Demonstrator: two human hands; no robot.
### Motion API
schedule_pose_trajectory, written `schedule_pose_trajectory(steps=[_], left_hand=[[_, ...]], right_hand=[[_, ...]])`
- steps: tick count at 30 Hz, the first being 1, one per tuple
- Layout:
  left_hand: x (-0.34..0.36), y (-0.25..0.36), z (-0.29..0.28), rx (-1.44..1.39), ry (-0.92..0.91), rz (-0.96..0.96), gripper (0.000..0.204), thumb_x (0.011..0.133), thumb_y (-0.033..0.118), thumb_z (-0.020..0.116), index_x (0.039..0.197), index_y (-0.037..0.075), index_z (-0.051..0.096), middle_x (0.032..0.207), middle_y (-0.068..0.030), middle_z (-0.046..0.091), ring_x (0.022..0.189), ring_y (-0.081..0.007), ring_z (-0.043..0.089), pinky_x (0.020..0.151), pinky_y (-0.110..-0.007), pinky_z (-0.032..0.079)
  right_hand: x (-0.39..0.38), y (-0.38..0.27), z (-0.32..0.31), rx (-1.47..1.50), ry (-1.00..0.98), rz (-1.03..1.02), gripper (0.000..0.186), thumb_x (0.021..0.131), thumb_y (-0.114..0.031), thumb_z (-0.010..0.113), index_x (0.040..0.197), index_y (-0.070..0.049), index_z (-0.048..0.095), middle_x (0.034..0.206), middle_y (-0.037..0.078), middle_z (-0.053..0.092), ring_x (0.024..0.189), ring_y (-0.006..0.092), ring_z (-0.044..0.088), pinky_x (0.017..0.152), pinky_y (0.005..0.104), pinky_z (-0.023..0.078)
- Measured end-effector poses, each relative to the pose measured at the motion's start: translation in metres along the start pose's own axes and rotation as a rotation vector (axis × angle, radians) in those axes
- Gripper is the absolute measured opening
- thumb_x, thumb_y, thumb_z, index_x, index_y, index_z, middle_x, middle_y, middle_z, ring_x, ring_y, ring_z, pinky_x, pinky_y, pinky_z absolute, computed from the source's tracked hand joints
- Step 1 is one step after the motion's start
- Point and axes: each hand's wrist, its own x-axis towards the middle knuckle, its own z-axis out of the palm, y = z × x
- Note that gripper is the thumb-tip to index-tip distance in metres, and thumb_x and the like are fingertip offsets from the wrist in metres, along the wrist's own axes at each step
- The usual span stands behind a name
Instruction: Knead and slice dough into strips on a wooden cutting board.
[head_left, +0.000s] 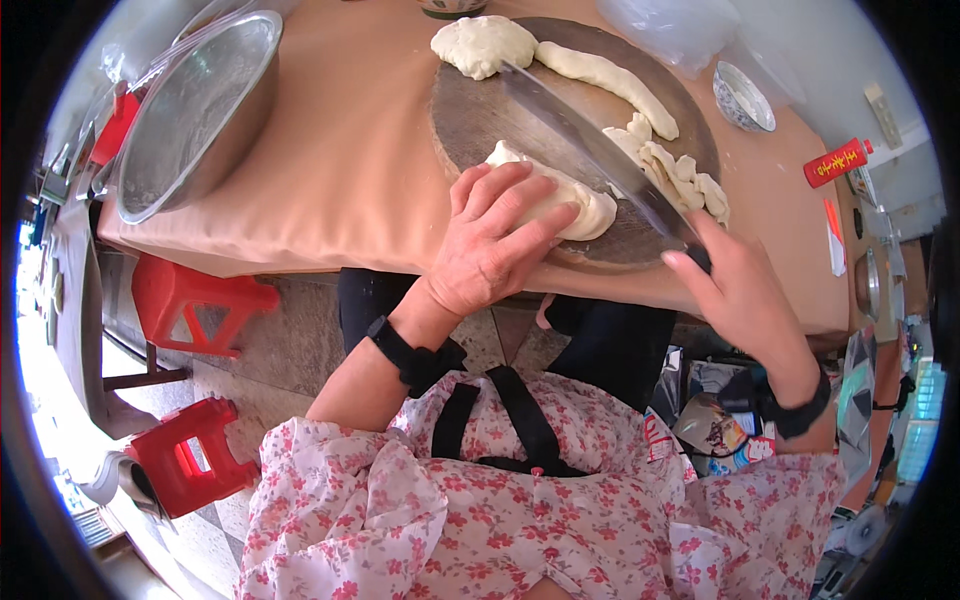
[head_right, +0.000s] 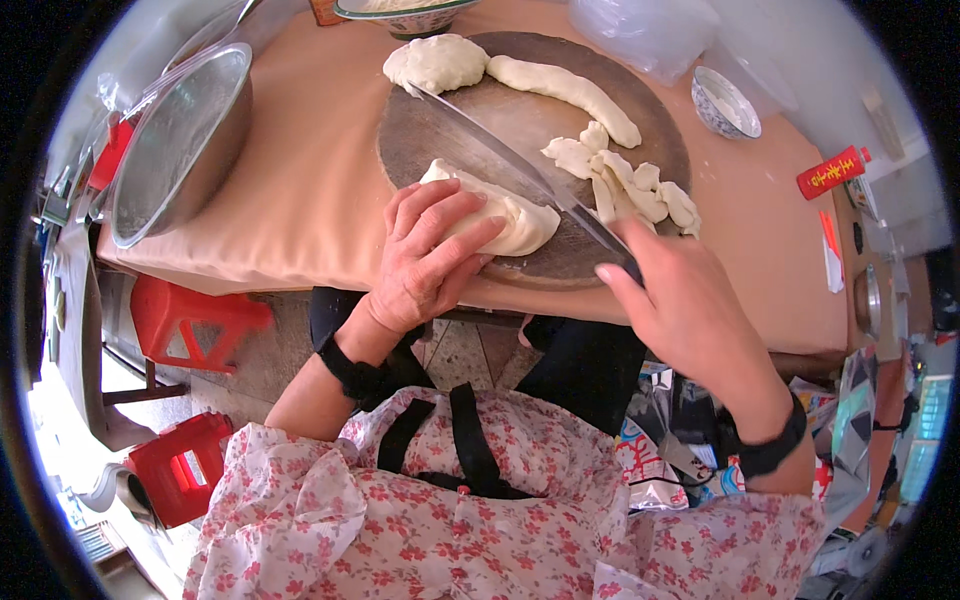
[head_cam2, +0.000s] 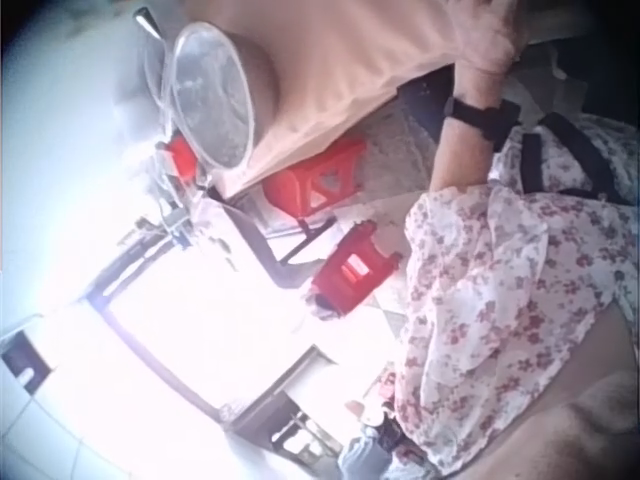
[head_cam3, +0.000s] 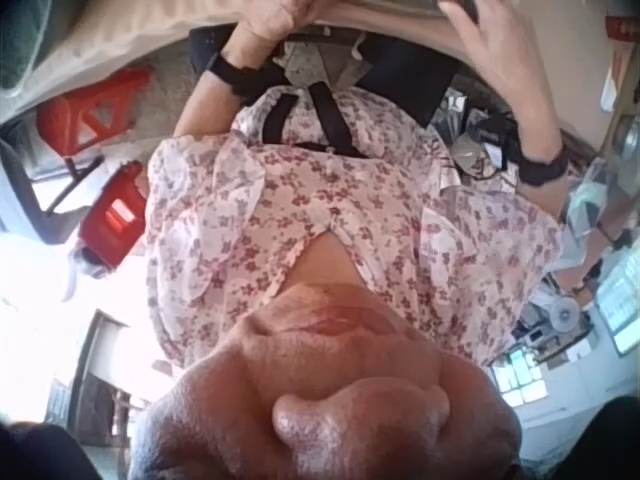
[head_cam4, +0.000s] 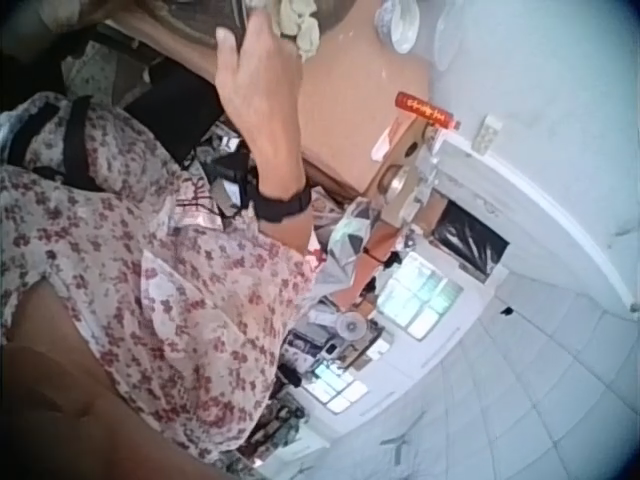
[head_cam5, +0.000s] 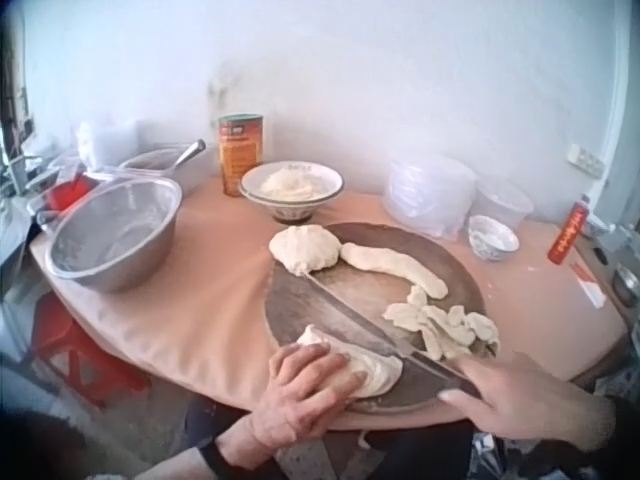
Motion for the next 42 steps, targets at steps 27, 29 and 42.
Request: schedule_pose_trajectory(steps=[27, 29, 42], left_hand=[[0.005, 0.001, -0.001, 0.009, 0.047, 0.017, 0.038, 0.071, 0.012, 0.068, 0.108, 0.019, 0.071, 0.107, -0.0002, 0.062, 0.104, -0.0241, 0.055, 0.1, -0.046, 0.036], [0.004, 0.003, -0.001, 0.024, 0.045, 0.012, 0.037, 0.071, 0.012, 0.067, 0.107, 0.019, 0.071, 0.107, -0.0003, 0.063, 0.103, -0.0238, 0.055, 0.1, -0.045, 0.036], [0.008, 0.001, -0.006, -0.049, 0.015, 0.005, 0.032, 0.071, 0.012, 0.065, 0.101, 0.017, 0.07, 0.106, 0.0002, 0.063, 0.102, -0.0234, 0.056, 0.094, -0.042, 0.038]], right_hand=[[-0.049, -0.003, 0.002, -0.187, -0.079, -0.063, 0.028, 0.089, -0.008, 0.063, 0.115, 0.0, 0.055, 0.098, 0.017, 0.066, 0.082, 0.036, 0.065, 0.069, 0.0446, 0.05], [-0.047, -0.003, 0.002, -0.198, -0.08, -0.062, 0.027, 0.09, -0.008, 0.062, 0.115, 0.0, 0.055, 0.097, 0.018, 0.066, 0.082, 0.0358, 0.065, 0.069, 0.0446, 0.05], [-0.026, -0.006, 0.008, -0.182, -0.101, -0.076, 0.027, 0.09, -0.005, 0.059, 0.116, 0.0, 0.053, 0.097, 0.021, 0.066, 0.084, 0.0387, 0.065, 0.069, 0.0469, 0.05]])
